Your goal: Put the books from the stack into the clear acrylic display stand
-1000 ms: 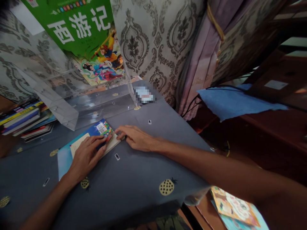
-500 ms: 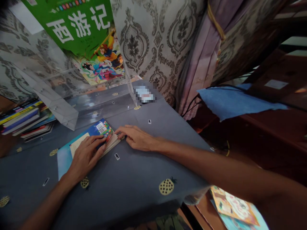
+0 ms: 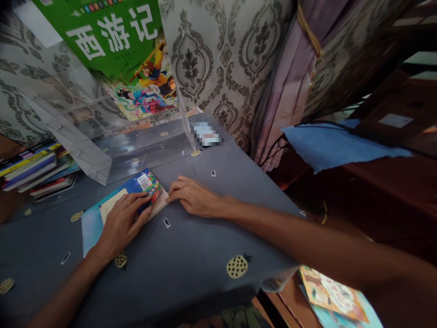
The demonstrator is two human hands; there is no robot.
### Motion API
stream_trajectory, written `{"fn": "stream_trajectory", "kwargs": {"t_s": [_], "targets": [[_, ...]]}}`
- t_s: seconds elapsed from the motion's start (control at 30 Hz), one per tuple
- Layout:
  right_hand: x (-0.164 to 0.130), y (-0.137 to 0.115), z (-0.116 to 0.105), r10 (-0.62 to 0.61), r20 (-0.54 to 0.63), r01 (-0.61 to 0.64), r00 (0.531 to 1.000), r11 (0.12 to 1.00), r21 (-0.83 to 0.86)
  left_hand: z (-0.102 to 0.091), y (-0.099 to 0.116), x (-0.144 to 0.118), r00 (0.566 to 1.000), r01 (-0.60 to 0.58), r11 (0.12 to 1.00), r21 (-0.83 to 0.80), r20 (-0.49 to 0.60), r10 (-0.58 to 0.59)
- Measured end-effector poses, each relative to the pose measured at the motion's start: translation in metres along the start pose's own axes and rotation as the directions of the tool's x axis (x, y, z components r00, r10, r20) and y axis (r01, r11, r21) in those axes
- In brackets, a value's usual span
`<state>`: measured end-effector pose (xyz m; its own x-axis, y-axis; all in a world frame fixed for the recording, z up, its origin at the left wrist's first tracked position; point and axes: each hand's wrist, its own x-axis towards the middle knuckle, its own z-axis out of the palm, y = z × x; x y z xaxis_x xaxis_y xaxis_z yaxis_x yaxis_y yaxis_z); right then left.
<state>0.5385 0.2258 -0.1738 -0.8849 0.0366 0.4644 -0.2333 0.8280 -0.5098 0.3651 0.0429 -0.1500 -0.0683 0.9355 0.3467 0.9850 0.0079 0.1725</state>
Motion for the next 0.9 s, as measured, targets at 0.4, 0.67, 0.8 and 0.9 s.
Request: {"fn": "stream_trajectory", "kwargs": {"t_s": [0.4, 0.67, 0.8, 0.9], "targets": [[-0.003, -0.004, -0.001, -0.099, -0.103, 0.096, 0.990, 0.995, -0.034, 0.006, 0.003, -0.004, 0.999, -0.038, 0.989, 0.146, 0.029, 0.034], [-0.002, -0.019, 0.000, -0.065, 0.150, 0.114, 0.987, 0.929, -0.353, -0.001, 0.000, -0.003, 0.996, 0.025, 0.997, 0.066, 0.079, -0.031], [-0.004, -0.030, 0.007, -0.020, 0.121, 0.074, 0.993, 0.883, -0.464, -0.021, -0.036, -0.015, 0.966, 0.194, 0.961, 0.196, 0.133, -0.223], [-0.007, -0.038, 0.013, 0.004, 0.101, 0.048, 0.995, 0.865, -0.500, -0.037, -0.064, -0.037, 0.906, 0.362, 0.893, 0.267, 0.124, -0.405]]}}
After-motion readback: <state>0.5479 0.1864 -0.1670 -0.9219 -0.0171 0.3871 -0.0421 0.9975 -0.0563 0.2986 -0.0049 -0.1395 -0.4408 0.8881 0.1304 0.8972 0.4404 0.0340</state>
